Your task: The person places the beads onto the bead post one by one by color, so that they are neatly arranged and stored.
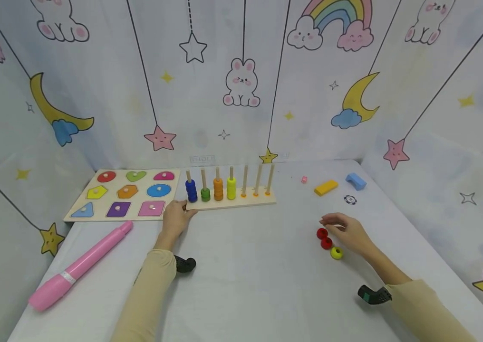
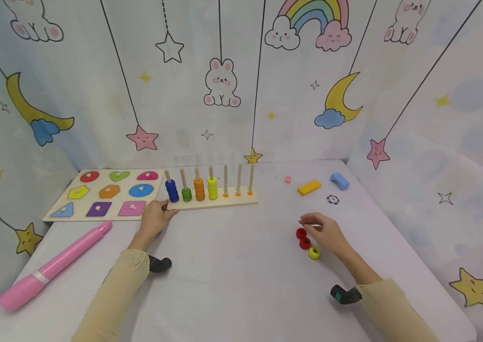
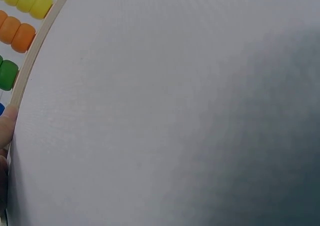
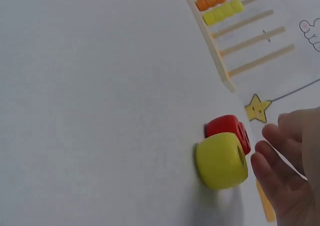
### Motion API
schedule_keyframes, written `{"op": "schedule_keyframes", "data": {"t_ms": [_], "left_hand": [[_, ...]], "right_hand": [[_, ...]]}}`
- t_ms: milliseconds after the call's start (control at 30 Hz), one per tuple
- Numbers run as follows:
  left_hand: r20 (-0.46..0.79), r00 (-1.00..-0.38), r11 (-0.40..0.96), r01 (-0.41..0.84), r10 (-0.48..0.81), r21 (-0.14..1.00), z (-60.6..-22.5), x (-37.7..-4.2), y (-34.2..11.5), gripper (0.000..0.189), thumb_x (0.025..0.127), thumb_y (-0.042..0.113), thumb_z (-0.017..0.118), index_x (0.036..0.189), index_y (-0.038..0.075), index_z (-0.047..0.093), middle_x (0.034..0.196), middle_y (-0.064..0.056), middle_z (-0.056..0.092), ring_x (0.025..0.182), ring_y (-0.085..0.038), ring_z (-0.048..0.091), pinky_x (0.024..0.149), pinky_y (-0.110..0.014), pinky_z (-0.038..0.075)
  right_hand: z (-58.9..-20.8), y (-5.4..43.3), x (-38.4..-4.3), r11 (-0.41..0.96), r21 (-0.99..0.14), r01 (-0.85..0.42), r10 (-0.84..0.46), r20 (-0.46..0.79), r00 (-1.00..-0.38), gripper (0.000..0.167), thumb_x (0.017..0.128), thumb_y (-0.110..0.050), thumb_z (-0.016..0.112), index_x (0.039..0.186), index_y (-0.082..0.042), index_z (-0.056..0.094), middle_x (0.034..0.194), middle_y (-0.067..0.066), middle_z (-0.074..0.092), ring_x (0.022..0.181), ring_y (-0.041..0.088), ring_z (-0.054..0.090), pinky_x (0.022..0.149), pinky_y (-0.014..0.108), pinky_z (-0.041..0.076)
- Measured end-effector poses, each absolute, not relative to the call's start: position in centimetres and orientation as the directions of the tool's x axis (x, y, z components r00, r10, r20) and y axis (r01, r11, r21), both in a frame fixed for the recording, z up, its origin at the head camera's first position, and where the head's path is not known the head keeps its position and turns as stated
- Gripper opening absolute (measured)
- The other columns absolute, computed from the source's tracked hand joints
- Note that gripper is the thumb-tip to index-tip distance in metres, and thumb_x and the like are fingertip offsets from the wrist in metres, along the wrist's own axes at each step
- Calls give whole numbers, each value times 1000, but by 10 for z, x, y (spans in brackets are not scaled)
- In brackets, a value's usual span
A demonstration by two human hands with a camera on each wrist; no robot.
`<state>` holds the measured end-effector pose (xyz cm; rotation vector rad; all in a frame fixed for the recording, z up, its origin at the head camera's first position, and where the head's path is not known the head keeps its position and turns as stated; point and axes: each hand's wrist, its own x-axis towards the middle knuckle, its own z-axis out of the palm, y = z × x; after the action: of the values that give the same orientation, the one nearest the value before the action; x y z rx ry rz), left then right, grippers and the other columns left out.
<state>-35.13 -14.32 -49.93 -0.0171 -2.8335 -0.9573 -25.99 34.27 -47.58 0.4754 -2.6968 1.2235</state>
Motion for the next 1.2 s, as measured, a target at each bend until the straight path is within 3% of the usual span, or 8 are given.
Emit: {"op": "schedule_keyframes", "data": {"t_ms": [267, 433, 600, 933, 1100, 1200], "left_hand": [[165, -986, 788, 87, -18, 610, -501, -350, -144, 56, 86, 27, 71, 125, -11, 54, 104, -24, 59, 95, -33, 55, 85, -44, 46], [160, -987, 785, 93, -8, 612, -501, -349, -143, 56, 86, 27, 70, 125, -11, 54, 105, -25, 60, 96, -33, 56, 85, -44, 46], [170, -985, 780, 89, -23, 619, -500, -350, -143, 56, 86, 26, 71, 125, -11, 54, 104, -24, 60, 95, -32, 55, 84, -44, 46], [161, -987, 792, 80, -24, 605, -500, -353, -144, 56, 87, 28, 70, 125, -10, 54, 104, -24, 59, 96, -32, 54, 85, -44, 45], [178, -984, 791, 97, -16, 605, -500, -353, -144, 55, 87, 27, 70, 125, -10, 54, 105, -24, 60, 96, -33, 55, 85, -44, 45], [175, -984, 790, 92, -19, 606, -501, -352, -145, 55, 87, 27, 70, 125, -11, 54, 106, -25, 59, 98, -34, 55, 86, -45, 45]], "right_hand": [[-475, 346, -212, 610, -724, -322, -220, 235, -947, 28, 91, 3, 58, 119, 7, 55, 106, 20, 65, 95, 33, 62, 78, 12, 46], [-492, 354, -198, 652, -683, -329, -214, 251, -944, 37, 86, -1, 67, 121, 3, 55, 107, 14, 66, 95, 24, 63, 78, 17, 49], [-502, 359, -197, 700, -636, -325, -194, 269, -943, 42, 80, -8, 75, 119, -6, 58, 108, 6, 65, 94, 14, 63, 79, 22, 51], [-499, 364, -205, 679, -640, -359, -185, 324, -928, 41, 77, -1, 76, 115, -4, 60, 104, 5, 66, 92, 4, 60, 76, 19, 50], [-489, 357, -216, 597, -683, -420, -223, 362, -905, 41, 80, 3, 72, 118, 1, 58, 107, 12, 65, 95, 6, 59, 78, 21, 50], [-473, 336, -223, 552, -702, -449, -251, 374, -893, 39, 80, 6, 70, 117, 5, 57, 108, 17, 64, 96, 17, 61, 78, 27, 52]]}}
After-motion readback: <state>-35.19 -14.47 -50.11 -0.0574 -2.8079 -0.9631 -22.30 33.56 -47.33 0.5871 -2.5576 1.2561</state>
